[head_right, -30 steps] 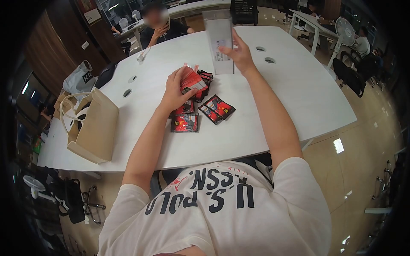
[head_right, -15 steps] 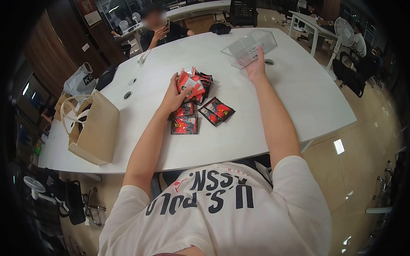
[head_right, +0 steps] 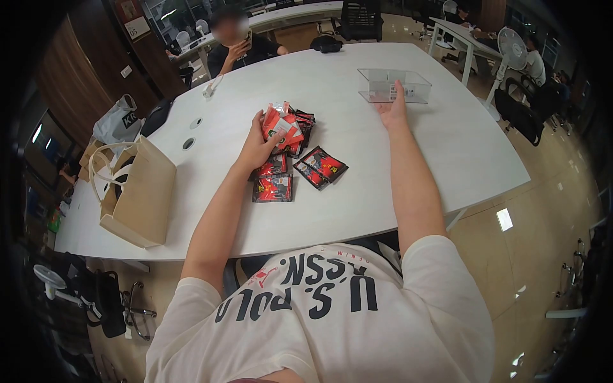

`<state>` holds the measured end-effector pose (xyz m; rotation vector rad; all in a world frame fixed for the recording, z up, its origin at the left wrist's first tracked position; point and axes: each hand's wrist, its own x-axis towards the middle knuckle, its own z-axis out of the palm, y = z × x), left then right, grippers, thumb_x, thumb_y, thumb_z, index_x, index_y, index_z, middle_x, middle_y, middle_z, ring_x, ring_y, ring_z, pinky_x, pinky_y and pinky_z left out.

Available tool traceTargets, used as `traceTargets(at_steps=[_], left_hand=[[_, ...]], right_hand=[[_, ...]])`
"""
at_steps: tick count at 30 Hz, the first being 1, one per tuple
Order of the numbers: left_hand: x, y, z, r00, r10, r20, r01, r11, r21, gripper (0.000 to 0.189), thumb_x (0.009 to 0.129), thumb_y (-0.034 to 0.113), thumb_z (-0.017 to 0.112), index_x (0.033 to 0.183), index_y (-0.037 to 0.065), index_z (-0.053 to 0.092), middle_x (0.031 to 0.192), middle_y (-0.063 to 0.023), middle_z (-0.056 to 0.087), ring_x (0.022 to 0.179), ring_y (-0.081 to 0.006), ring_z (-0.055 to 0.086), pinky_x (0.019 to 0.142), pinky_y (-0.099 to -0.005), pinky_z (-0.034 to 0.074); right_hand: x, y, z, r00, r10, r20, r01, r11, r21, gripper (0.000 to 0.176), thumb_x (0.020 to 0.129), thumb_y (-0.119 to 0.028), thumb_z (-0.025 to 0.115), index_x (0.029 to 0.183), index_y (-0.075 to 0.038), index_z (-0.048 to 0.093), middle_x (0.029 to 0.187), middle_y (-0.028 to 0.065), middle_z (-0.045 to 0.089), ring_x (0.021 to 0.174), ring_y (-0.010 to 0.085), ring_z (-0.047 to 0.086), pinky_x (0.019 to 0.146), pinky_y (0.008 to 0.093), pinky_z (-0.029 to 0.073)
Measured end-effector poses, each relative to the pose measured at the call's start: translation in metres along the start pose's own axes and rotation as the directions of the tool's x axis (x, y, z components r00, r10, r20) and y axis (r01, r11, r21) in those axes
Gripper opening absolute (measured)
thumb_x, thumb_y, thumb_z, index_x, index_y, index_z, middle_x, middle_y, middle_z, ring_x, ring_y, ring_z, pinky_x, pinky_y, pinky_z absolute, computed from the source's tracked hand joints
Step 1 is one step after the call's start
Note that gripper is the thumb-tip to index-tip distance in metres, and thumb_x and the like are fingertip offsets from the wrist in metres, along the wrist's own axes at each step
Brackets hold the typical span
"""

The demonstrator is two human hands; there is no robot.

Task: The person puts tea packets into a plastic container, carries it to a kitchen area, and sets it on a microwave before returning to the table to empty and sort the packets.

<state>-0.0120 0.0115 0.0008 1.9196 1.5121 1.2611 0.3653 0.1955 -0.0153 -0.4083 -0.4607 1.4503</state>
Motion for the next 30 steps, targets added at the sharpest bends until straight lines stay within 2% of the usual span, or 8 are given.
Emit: traceTargets(at_steps=[4,10,13,16,19,25,30], left_hand=[[0.0003,-0.0017,0.0001,1.0,0.011,0.002,-0.011,1.0,-0.02,0.105,0.093,0.043,0.077,0.157,-0.014,0.018,0.156,-0.0362,0.039,0.148,-0.04,0.041,0.121,-0.0421,0.035],[0.0009,-0.0075,0.0019,0.999,0.046,-0.011,-0.046,0.999,-0.024,0.104,0.093,0.043,0.078,0.157,-0.015,0.019,0.155,-0.0364,0.04,0.147,-0.0399,0.043,0.12,-0.042,0.036],[0.0008,-0.0054,0.0013,0.999,0.038,-0.01,-0.038,0.999,-0.009,0.104,0.093,0.043,0.078,0.156,-0.015,0.019,0.154,-0.0363,0.041,0.147,-0.04,0.044,0.12,-0.042,0.037],[0.0003,-0.0032,0.0008,0.999,0.032,-0.011,-0.031,0.999,0.008,0.104,0.092,0.043,0.078,0.156,-0.015,0.02,0.154,-0.0364,0.042,0.146,-0.04,0.045,0.119,-0.0421,0.038],[-0.0007,-0.0015,0.0002,1.0,0.03,-0.004,-0.03,1.0,0.004,0.103,0.092,0.043,0.078,0.156,-0.015,0.02,0.153,-0.0366,0.042,0.146,-0.0399,0.045,0.119,-0.0419,0.038],[0.0003,-0.0044,0.0015,0.999,0.041,-0.009,-0.041,0.999,-0.011,0.103,0.092,0.043,0.078,0.156,-0.015,0.021,0.153,-0.0365,0.042,0.146,-0.0399,0.045,0.119,-0.0417,0.038],[-0.0001,-0.0041,0.0011,1.0,0.03,-0.003,-0.03,1.0,-0.01,0.104,0.092,0.041,0.079,0.156,-0.015,0.02,0.154,-0.0361,0.042,0.146,-0.0396,0.044,0.119,-0.0417,0.038]], right_hand=[[-0.0016,-0.0018,-0.002,0.999,0.004,0.033,-0.003,1.0,-0.017,0.066,0.09,-0.046,0.078,0.138,-0.009,0.052,0.131,0.0121,0.063,0.119,0.0301,0.063,0.099,0.0461,0.056],[0.0014,-0.0024,-0.0024,0.998,0.032,-0.044,-0.035,0.998,-0.05,0.069,0.088,-0.045,0.081,0.14,-0.011,0.051,0.132,0.0131,0.06,0.119,0.0309,0.06,0.101,0.0483,0.054],[-0.0004,0.0002,-0.0002,0.999,0.012,-0.043,-0.016,0.996,-0.09,0.069,0.087,-0.049,0.08,0.137,-0.01,0.054,0.131,0.0127,0.061,0.121,0.0306,0.06,0.107,0.0454,0.05],[0.0017,0.0007,-0.0016,0.999,0.016,-0.038,-0.019,0.996,-0.083,0.07,0.086,-0.048,0.081,0.137,-0.009,0.054,0.131,0.0134,0.061,0.122,0.0311,0.059,0.106,0.046,0.049],[0.0078,0.0012,-0.0085,0.999,0.05,0.007,-0.049,0.995,-0.083,0.076,0.084,-0.047,0.084,0.142,-0.014,0.048,0.135,0.0118,0.055,0.121,0.031,0.057,0.103,0.049,0.05],[-0.0002,0.0018,-0.0026,0.999,0.04,-0.031,-0.043,0.994,-0.101,0.082,0.085,-0.044,0.085,0.151,-0.015,0.045,0.146,0.0114,0.052,0.135,0.032,0.051,0.113,0.0528,0.045],[-0.0008,0.0013,-0.0023,0.999,0.029,-0.046,-0.033,0.995,-0.093,0.087,0.086,-0.048,0.084,0.153,-0.015,0.04,0.152,0.0105,0.048,0.143,0.0313,0.044,0.119,0.0541,0.036]])
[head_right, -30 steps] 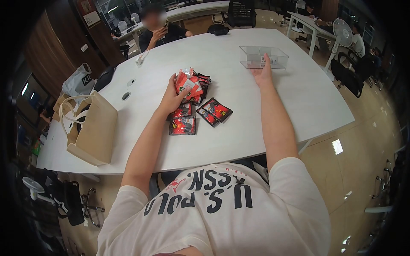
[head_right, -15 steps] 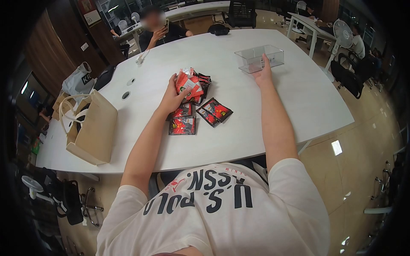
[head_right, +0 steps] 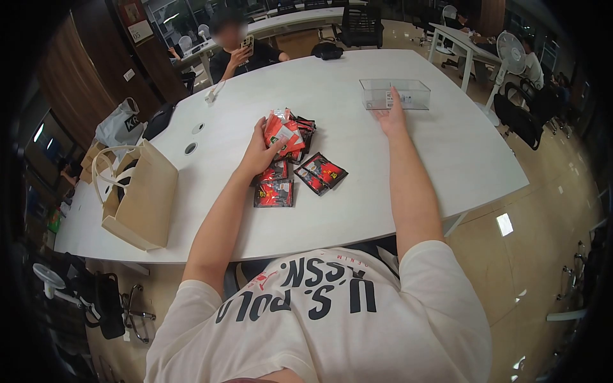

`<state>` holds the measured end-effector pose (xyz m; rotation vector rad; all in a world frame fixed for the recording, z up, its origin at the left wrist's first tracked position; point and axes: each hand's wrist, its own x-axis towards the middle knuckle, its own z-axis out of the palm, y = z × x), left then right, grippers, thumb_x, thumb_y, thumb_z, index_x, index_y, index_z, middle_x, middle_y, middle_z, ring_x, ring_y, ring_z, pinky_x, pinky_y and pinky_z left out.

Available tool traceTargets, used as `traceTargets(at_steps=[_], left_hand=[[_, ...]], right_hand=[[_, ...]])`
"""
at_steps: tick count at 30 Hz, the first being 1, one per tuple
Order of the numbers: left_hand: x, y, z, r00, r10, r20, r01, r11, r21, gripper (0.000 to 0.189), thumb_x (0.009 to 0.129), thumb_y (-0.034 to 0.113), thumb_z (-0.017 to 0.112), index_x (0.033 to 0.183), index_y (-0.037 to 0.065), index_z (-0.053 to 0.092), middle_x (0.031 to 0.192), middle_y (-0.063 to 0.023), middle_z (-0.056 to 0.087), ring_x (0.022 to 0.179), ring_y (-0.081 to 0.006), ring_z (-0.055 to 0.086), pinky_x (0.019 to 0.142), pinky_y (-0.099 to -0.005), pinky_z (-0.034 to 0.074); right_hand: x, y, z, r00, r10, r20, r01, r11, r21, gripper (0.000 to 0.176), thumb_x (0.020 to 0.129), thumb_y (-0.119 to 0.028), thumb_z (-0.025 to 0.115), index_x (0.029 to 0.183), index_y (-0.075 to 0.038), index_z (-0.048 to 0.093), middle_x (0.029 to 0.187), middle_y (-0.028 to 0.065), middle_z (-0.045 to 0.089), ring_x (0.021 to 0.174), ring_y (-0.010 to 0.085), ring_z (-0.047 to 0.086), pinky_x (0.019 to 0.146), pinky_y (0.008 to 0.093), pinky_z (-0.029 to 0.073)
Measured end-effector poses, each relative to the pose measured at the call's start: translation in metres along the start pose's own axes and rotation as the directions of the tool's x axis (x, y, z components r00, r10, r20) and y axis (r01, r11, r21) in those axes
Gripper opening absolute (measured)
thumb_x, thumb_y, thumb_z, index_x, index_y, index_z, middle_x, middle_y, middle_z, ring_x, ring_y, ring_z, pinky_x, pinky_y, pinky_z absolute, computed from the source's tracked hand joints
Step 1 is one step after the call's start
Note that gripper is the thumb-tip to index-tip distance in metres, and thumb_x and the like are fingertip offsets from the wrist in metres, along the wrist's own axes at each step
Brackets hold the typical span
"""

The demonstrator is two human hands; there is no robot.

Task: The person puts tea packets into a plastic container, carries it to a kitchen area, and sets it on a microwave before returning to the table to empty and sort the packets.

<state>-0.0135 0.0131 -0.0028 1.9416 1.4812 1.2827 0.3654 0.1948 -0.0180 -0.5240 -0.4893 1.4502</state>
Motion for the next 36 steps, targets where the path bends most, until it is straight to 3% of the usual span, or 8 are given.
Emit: traceTargets(at_steps=[7,13,19,25,31,34,36], left_hand=[[-0.002,0.007,-0.001,1.0,-0.01,0.007,0.01,1.0,0.007,0.102,0.093,0.039,0.078,0.156,-0.015,0.02,0.155,-0.0356,0.041,0.146,-0.0392,0.044,0.119,-0.0421,0.037],[-0.002,0.008,-0.001,1.0,-0.006,0.007,0.006,1.0,0.0,0.1,0.093,0.037,0.078,0.155,-0.015,0.02,0.154,-0.0351,0.041,0.146,-0.0385,0.044,0.119,-0.0417,0.037],[-0.003,0.011,-0.003,1.0,-0.01,0.026,0.01,1.0,0.004,0.099,0.094,0.036,0.077,0.156,-0.014,0.019,0.156,-0.0341,0.04,0.146,-0.0373,0.044,0.12,-0.0414,0.037],[-0.002,0.009,-0.003,0.999,-0.014,0.045,0.015,1.0,-0.018,0.1,0.096,0.038,0.076,0.158,-0.012,0.015,0.159,-0.0335,0.036,0.148,-0.0367,0.041,0.121,-0.0415,0.035],[-0.003,0.01,-0.002,1.0,-0.003,0.007,0.003,1.0,-0.009,0.099,0.093,0.035,0.078,0.156,-0.015,0.02,0.155,-0.0339,0.041,0.146,-0.0373,0.045,0.119,-0.0411,0.038],[-0.003,0.009,-0.001,1.0,-0.001,0.01,0.001,1.0,-0.028,0.099,0.093,0.035,0.078,0.156,-0.015,0.02,0.155,-0.0339,0.041,0.146,-0.0372,0.045,0.119,-0.041,0.038],[-0.003,0.009,-0.002,1.0,-0.009,0.013,0.009,0.999,-0.031,0.099,0.093,0.035,0.078,0.156,-0.015,0.02,0.155,-0.0338,0.041,0.146,-0.0371,0.045,0.119,-0.041,0.038]], right_hand=[[0.01,0.002,-0.007,1.0,0.001,-0.001,-0.001,0.999,-0.044,0.093,0.086,-0.048,0.085,0.158,-0.015,0.035,0.154,0.0082,0.046,0.146,0.0311,0.04,0.123,0.0567,0.031],[0.011,0.002,-0.004,0.996,-0.005,-0.092,-0.001,0.997,-0.074,0.09,0.086,-0.046,0.087,0.155,-0.012,0.04,0.155,0.0088,0.047,0.147,0.0312,0.04,0.121,0.0563,0.035],[0.021,-0.001,-0.006,0.958,-0.053,-0.281,0.007,0.986,-0.164,0.09,0.082,-0.036,0.092,0.151,-0.006,0.043,0.146,0.012,0.054,0.136,0.0373,0.051,0.113,0.0544,0.046],[0.028,0.001,-0.016,0.949,-0.133,-0.285,0.08,0.978,-0.192,0.085,0.082,-0.037,0.092,0.144,-0.002,0.047,0.136,0.0195,0.059,0.121,0.043,0.061,0.108,0.0534,0.051],[0.017,-0.024,-0.012,0.959,0.057,-0.276,-0.161,0.916,-0.367,0.095,0.085,-0.051,0.085,0.15,0.002,0.04,0.142,0.0347,0.048,0.121,0.0489,0.06,0.104,0.0548,0.054],[0.009,-0.038,-0.013,0.974,0.094,-0.205,-0.174,0.893,-0.414,0.103,0.086,-0.06,0.08,0.153,0.005,0.035,0.147,0.038,0.042,0.125,0.0515,0.058,0.103,0.0552,0.055],[0.01,-0.045,-0.014,0.954,0.158,-0.255,-0.246,0.898,-0.364,0.105,0.089,-0.065,0.073,0.154,0.007,0.033,0.145,0.0392,0.044,0.124,0.0536,0.059,0.101,0.0559,0.056]])
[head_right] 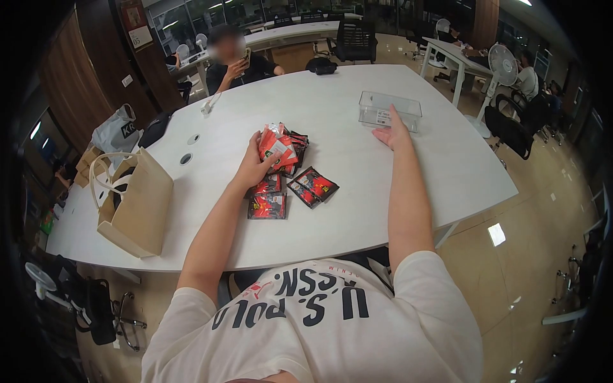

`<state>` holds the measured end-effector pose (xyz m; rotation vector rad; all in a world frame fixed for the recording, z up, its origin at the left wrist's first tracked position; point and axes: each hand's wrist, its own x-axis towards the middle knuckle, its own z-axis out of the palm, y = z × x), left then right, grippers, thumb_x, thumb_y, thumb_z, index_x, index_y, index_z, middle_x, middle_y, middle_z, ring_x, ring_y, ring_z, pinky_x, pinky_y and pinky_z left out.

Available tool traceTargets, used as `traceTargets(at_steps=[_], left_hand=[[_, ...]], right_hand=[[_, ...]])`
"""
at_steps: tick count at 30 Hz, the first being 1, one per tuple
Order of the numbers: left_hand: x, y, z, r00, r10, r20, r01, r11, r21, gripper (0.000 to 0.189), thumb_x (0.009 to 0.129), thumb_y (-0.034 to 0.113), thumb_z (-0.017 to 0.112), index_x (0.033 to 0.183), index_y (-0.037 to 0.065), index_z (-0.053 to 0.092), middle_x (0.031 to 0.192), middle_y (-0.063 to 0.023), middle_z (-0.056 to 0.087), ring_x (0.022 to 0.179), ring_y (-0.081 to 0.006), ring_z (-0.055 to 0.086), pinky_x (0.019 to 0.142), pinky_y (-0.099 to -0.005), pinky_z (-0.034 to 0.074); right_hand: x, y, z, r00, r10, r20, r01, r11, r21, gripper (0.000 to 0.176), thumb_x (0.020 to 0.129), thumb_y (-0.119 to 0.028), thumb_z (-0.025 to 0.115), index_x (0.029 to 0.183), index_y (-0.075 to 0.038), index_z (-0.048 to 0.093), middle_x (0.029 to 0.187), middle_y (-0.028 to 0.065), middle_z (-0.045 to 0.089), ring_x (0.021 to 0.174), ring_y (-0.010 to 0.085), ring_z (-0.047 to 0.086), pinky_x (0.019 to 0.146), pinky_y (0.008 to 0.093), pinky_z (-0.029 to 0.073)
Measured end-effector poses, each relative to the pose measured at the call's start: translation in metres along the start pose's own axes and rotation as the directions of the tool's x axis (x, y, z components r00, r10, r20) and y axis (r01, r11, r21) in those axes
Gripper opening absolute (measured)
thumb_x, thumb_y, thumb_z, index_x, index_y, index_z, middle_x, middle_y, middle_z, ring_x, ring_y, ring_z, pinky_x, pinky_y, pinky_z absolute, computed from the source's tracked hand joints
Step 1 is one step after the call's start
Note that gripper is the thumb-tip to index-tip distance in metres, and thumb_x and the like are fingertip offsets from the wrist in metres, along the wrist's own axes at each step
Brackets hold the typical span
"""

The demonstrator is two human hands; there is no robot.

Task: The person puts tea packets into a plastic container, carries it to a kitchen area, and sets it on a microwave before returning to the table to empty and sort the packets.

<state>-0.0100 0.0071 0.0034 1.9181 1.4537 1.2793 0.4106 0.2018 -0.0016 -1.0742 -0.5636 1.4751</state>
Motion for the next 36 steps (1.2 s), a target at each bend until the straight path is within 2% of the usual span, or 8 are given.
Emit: traceTargets(at_steps=[4,10,13,22,25,36], left_hand=[[0.0,0.0,-0.002,0.999,-0.016,0.036,0.016,1.0,0.019,0.099,0.096,0.036,0.076,0.158,-0.011,0.014,0.16,-0.0334,0.035,0.148,-0.0364,0.041,0.121,-0.0416,0.035],[0.003,-0.008,0.0,1.0,0.003,0.024,-0.003,1.0,0.026,0.1,0.096,0.037,0.076,0.158,-0.012,0.015,0.159,-0.033,0.035,0.148,-0.0364,0.042,0.121,-0.0416,0.036],[0.001,-0.002,-0.001,1.0,-0.014,0.024,0.013,0.999,0.036,0.099,0.096,0.037,0.076,0.158,-0.012,0.015,0.159,-0.0327,0.036,0.148,-0.0363,0.042,0.121,-0.0416,0.036],[0.0,-0.002,0.001,1.0,0.015,-0.009,-0.015,1.0,0.003,0.101,0.093,0.037,0.079,0.156,-0.015,0.02,0.155,-0.0349,0.04,0.146,-0.038,0.044,0.12,-0.0417,0.037],[0.0,-0.002,0.0,1.0,0.009,-0.008,-0.009,1.0,0.021,0.101,0.093,0.037,0.079,0.156,-0.014,0.02,0.155,-0.0346,0.041,0.146,-0.0377,0.044,0.12,-0.0416,0.037],[0.001,-0.002,0.001,1.0,0.013,-0.009,-0.013,1.0,0.013,0.1,0.093,0.036,0.079,0.156,-0.015,0.02,0.154,-0.0341,0.042,0.146,-0.0374,0.045,0.12,-0.0416,0.037]], right_hand=[[0.001,-0.006,-0.011,0.993,0.107,0.051,-0.11,0.992,0.056,0.107,0.092,-0.069,0.066,0.153,0.012,0.03,0.145,0.0407,0.044,0.121,0.0556,0.06,0.1,0.0543,0.057],[0.012,-0.004,-0.018,0.987,0.112,0.119,-0.118,0.992,0.052,0.097,0.095,-0.068,0.063,0.151,0.007,0.037,0.142,0.0408,0.049,0.117,0.0545,0.064,0.095,0.0501,0.061],[0.01,-0.005,-0.016,0.989,0.124,0.085,-0.129,0.99,0.054,0.092,0.095,-0.067,0.062,0.15,0.004,0.04,0.141,0.0399,0.05,0.117,0.0541,0.064,0.094,0.0498,0.061],[0.002,-0.011,-0.018,0.986,0.128,0.111,-0.136,0.989,0.064,0.084,0.098,-0.058,0.064,0.151,0.002,0.039,0.142,0.0347,0.053,0.118,0.0513,0.064,0.099,0.0513,0.058],[-0.001,-0.008,-0.019,0.986,0.064,0.157,-0.074,0.996,0.056,0.088,0.098,-0.058,0.064,0.152,0.005,0.035,0.144,0.0384,0.05,0.12,0.0531,0.062,0.099,0.0469,0.058],[-0.003,-0.01,-0.018,0.988,0.09,0.128,-0.092,0.996,0.015,0.085,0.099,-0.055,0.063,0.153,0.004,0.035,0.145,0.038,0.049,0.122,0.0539,0.061,0.104,0.0487,0.055]])
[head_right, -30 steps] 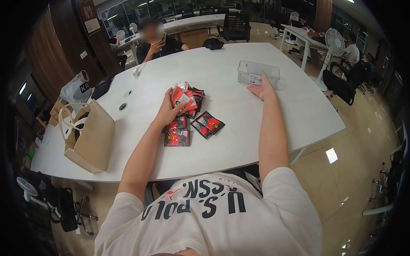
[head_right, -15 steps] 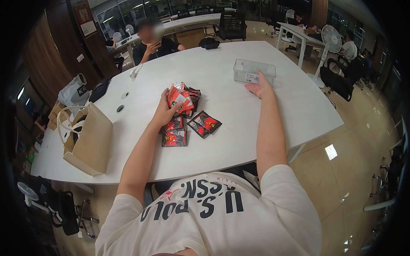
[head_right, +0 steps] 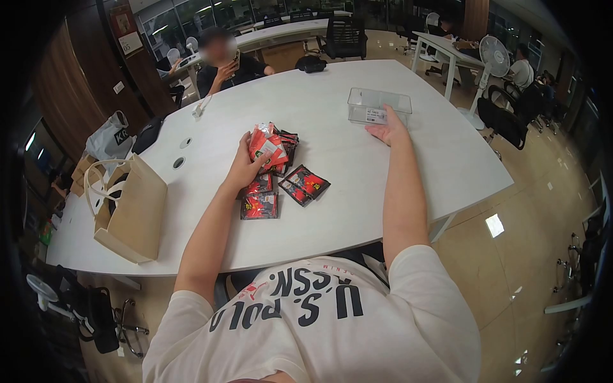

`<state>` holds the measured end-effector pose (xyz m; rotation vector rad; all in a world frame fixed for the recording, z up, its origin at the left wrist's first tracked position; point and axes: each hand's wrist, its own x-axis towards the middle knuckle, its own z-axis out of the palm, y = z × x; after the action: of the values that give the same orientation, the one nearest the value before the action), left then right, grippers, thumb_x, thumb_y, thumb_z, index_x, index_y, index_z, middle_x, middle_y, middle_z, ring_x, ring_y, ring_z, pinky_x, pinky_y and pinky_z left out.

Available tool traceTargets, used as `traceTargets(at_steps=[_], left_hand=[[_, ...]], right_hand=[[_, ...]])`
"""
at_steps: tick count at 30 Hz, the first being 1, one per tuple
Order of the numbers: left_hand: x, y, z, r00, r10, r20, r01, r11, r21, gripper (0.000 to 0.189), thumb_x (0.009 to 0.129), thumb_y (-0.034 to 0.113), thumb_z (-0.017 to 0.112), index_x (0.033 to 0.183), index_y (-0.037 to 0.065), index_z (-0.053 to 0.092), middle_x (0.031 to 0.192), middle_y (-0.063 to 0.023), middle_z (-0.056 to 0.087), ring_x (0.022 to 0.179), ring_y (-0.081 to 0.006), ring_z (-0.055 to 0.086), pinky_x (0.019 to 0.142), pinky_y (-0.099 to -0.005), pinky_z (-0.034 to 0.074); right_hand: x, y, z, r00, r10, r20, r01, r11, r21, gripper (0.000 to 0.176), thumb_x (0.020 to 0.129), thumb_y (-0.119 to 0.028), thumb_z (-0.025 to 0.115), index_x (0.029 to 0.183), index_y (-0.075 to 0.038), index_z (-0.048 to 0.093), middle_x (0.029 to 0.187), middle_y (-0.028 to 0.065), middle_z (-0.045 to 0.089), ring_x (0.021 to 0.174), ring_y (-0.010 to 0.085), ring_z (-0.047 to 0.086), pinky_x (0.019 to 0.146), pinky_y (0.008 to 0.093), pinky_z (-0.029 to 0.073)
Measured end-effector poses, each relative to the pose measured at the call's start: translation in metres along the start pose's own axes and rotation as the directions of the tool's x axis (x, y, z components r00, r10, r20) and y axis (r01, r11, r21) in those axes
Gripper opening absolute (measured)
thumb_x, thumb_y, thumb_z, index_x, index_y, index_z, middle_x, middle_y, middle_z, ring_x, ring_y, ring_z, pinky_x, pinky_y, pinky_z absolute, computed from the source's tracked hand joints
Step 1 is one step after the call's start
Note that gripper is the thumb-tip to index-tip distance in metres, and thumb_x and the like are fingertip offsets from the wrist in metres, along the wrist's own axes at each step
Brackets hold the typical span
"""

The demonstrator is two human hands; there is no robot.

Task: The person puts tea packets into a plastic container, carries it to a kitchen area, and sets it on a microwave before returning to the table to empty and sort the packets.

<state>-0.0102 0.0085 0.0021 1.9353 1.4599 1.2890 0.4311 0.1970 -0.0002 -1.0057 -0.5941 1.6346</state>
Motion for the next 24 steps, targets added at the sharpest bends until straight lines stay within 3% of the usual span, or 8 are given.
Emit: traceTargets(at_steps=[7,16,21,24], left_hand=[[0.0,0.0,0.0,1.0,0.007,-0.004,-0.007,1.0,0.005,0.099,0.093,0.036,0.079,0.155,-0.015,0.021,0.154,-0.0344,0.042,0.146,-0.0376,0.045,0.12,-0.0416,0.037],[-0.001,0.001,-0.002,0.999,-0.021,0.04,0.02,1.0,0.024,0.099,0.096,0.038,0.076,0.158,-0.012,0.016,0.159,-0.0333,0.036,0.148,-0.0364,0.042,0.121,-0.0415,0.036],[-0.002,0.007,-0.004,0.999,-0.009,0.052,0.011,1.0,-0.028,0.098,0.095,0.037,0.076,0.157,-0.012,0.018,0.159,-0.0328,0.037,0.148,-0.0363,0.042,0.121,-0.0412,0.036],[-0.003,0.01,-0.005,0.999,-0.031,0.035,0.03,0.999,0.039,0.098,0.095,0.036,0.077,0.157,-0.013,0.019,0.158,-0.0328,0.037,0.147,-0.0364,0.042,0.121,-0.041,0.036]], right_hand=[[0.006,0.002,0.002,0.997,-0.01,-0.078,0.007,0.999,-0.041,0.089,0.096,-0.061,0.062,0.147,0.009,0.042,0.136,0.0381,0.054,0.116,0.0514,0.065,0.101,0.0493,0.057],[0.005,0.003,-0.001,0.998,-0.019,-0.056,0.014,0.997,-0.082,0.092,0.094,-0.061,0.065,0.147,0.01,0.041,0.138,0.0375,0.053,0.116,0.0484,0.065,0.099,0.0469,0.058],[0.008,-0.001,-0.003,0.999,0.028,-0.037,-0.03,0.998,-0.06,0.089,0.097,-0.06,0.061,0.151,0.007,0.037,0.142,0.0394,0.048,0.119,0.0521,0.063,0.104,0.0503,0.055],[0.008,-0.004,-0.005,0.999,0.035,-0.03,-0.038,0.997,-0.073,0.088,0.097,-0.059,0.06,0.151,0.007,0.037,0.141,0.04,0.048,0.119,0.0527,0.062,0.102,0.0501,0.057]])
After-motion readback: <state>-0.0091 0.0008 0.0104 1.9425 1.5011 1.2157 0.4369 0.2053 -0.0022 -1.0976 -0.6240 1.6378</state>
